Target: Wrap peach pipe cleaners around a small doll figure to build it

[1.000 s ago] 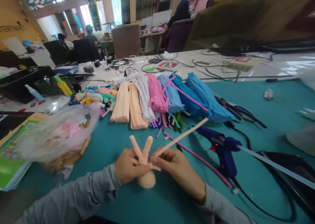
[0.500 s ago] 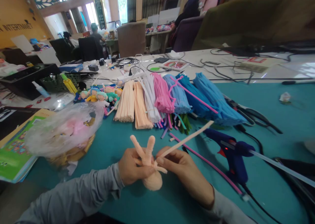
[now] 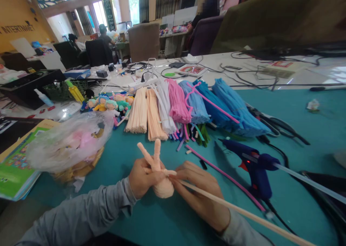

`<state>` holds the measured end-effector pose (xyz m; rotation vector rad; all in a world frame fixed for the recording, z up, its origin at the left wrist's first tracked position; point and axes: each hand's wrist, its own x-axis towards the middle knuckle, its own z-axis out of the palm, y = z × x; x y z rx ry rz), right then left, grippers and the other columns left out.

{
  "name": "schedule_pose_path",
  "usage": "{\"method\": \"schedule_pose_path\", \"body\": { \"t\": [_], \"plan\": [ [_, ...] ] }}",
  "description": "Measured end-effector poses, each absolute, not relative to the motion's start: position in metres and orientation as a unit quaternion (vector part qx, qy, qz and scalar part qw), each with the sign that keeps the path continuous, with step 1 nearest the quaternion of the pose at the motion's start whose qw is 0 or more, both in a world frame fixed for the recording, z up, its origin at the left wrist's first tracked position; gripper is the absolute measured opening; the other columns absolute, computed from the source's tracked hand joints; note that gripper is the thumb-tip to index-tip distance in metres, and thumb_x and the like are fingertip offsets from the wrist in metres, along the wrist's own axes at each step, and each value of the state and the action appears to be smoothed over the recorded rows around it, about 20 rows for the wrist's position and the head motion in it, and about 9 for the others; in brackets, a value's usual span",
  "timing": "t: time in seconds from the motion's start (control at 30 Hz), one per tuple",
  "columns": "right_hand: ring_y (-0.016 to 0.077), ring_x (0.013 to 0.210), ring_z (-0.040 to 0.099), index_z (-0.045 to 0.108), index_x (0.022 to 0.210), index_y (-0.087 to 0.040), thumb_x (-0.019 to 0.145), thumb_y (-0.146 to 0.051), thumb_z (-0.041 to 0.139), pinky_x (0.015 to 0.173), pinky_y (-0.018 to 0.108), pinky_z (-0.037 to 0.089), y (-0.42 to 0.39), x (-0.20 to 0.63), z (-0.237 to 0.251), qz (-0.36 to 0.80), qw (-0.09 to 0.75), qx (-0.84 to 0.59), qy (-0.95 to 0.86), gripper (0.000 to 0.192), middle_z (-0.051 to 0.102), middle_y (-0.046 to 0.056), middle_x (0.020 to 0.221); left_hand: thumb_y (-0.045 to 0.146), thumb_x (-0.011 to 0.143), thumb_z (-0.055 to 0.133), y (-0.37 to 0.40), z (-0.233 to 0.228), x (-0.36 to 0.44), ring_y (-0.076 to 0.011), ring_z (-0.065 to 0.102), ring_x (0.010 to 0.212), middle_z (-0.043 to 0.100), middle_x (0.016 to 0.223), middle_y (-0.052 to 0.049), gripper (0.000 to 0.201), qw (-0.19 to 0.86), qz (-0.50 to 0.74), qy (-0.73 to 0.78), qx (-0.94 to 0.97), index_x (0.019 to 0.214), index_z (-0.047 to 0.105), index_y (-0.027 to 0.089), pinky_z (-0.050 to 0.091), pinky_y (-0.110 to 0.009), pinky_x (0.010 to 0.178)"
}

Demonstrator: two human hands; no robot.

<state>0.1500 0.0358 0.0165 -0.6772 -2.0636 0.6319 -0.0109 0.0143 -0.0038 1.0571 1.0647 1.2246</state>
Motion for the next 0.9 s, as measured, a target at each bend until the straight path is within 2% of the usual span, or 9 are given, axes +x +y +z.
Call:
{"method": "schedule_pose_path", "body": {
  "t": [0.1,0.33,0.57,0.9],
  "plan": [
    [0.015,0.059,0.057,0.062,0.075,-0.019,0.084,-0.015,0.051,0.054,0.026,0.046,0.036,0.149,0.013,0.233,0.423,-0.272,-0.832,0.014,0.062,0.004,0.063,0.029,0.058,0.068,0.014,-0.006,-0.011,-0.0141,0.057,0.057,0.063,0.061,-0.002,0.018,0.55,0.528,0.48,0.434,0.063,0.061,0.013,0.048,-0.026,0.055],
    [0.0151,0.061,0.058,0.063,0.079,-0.019,0.086,-0.016,0.048,0.056,0.026,0.046,0.037,0.149,0.011,0.227,0.414,-0.258,-0.843,0.017,0.063,0.004,0.065,0.028,0.057,0.069,0.016,-0.004,-0.011,-0.0188,0.065,0.06,0.071,0.064,-0.006,0.019,0.53,0.514,0.52,0.429,0.066,0.067,0.012,0.052,-0.028,0.057],
    [0.0148,0.061,0.055,0.061,0.084,-0.018,0.087,-0.015,0.047,0.056,0.027,0.045,0.037,0.151,0.009,0.196,0.413,-0.225,-0.861,0.014,0.063,0.005,0.066,0.024,0.057,0.066,0.016,-0.002,-0.011,-0.0187,0.065,0.058,0.07,0.061,-0.005,0.012,0.51,0.506,0.54,0.439,0.06,0.065,0.013,0.052,-0.027,0.055],
    [0.0149,0.059,0.052,0.06,0.08,-0.018,0.089,-0.015,0.045,0.054,0.027,0.041,0.038,0.152,0.007,0.191,0.392,-0.227,-0.871,0.017,0.063,0.005,0.065,0.018,0.06,0.062,0.013,0.003,-0.009,-0.0181,0.065,0.06,0.069,0.062,-0.003,0.003,0.48,0.49,0.548,0.478,0.059,0.062,0.016,0.053,-0.027,0.059]
  ]
}}
